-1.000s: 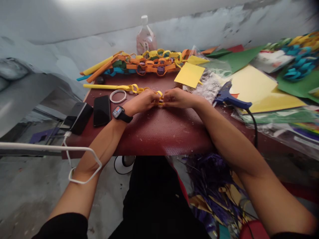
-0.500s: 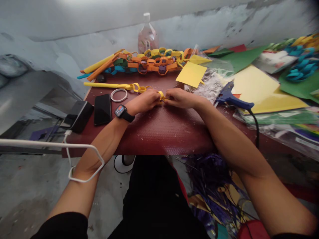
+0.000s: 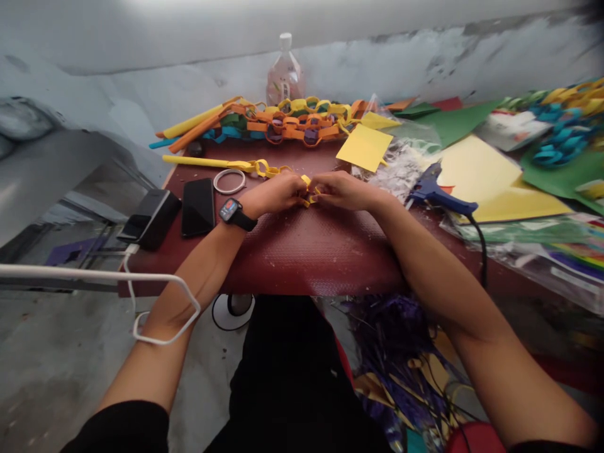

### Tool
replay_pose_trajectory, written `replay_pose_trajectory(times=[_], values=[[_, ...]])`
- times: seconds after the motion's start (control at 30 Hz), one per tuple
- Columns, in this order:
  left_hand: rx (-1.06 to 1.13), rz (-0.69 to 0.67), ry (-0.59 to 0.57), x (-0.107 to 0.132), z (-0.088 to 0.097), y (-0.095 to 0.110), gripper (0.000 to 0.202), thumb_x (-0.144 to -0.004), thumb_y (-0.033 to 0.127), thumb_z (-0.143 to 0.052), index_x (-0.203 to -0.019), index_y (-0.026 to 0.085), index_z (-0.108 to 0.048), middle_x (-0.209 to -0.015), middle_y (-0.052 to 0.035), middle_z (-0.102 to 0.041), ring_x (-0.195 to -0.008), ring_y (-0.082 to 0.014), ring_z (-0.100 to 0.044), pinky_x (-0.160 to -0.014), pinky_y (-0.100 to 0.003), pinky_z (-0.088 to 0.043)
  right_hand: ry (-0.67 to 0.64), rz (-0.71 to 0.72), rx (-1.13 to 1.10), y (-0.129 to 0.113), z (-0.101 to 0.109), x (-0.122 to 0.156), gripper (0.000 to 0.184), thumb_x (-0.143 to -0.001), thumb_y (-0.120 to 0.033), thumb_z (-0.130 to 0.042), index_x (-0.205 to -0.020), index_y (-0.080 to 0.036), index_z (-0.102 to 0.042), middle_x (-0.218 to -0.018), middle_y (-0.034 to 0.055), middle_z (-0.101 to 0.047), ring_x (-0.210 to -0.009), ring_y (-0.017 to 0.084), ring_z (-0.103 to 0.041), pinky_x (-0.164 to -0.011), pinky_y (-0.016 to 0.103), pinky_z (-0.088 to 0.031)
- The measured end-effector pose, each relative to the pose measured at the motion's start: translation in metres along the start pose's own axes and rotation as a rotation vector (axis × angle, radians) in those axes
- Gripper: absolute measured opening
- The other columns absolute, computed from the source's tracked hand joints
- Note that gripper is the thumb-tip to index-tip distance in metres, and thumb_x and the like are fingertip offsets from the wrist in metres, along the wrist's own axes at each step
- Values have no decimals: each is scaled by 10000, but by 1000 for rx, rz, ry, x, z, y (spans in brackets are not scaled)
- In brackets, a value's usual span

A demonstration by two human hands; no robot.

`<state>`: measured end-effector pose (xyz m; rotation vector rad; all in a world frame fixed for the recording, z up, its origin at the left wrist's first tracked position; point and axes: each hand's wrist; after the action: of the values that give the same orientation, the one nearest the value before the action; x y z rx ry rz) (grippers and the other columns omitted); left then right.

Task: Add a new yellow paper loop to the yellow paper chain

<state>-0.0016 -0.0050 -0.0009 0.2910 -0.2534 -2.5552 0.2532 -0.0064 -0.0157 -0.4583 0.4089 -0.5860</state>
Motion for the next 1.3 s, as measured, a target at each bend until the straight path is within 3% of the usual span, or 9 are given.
replay_pose_trajectory(times=[0.27,0.37,0.67,1.1,1.3], values=[[1,26,9,-1,-1,0,63,-956,156,-767,-936,157,-826,-955,-96,-799,-926,-213,-721,-945,-359,-528,-21,6,-5,2,4,2,135,-988,-339,-728,-961,-214,-771,-865,26,-626,-769,163,-528,-738,324,-402],[-2,46,-8,-1,0,2,82,-956,146,-751,-937,154,-830,-967,-105,-800,-927,-218,-724,-943,-364,-531,-23,7,-5,4,2,2,82,-967,-279,-725,-947,-211,-766,-881,27,-603,-775,164,-537,-742,323,-409],[48,-12,46,0,-4,-2,116,-965,160,-719,-937,176,-831,-918,-80,-789,-845,-183,-688,-887,-331,-529,-36,-12,-47,8,1,2,75,-967,-241,-722,-923,-198,-764,-907,33,-607,-789,162,-543,-744,316,-428],[53,-6,36,1,-2,-3,96,-948,137,-728,-914,171,-811,-955,-84,-784,-899,-192,-692,-933,-351,-530,-34,2,-64,7,3,3,192,-981,-397,-762,-922,-219,-804,-921,41,-623,-801,169,-538,-758,328,-438],[30,9,32,1,-2,-2,134,-944,99,-711,-908,171,-818,-998,-102,-793,-938,-211,-702,-962,-376,-534,-42,34,-22,6,-1,0,170,-1016,-310,-711,-915,-197,-789,-935,47,-588,-818,165,-526,-775,321,-432]])
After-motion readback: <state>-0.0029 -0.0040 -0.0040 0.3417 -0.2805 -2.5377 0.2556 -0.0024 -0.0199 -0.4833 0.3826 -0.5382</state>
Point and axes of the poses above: each hand's wrist, its own x-axis away from the middle knuckle, its own z-axis out of the back of the hand, y = z × x
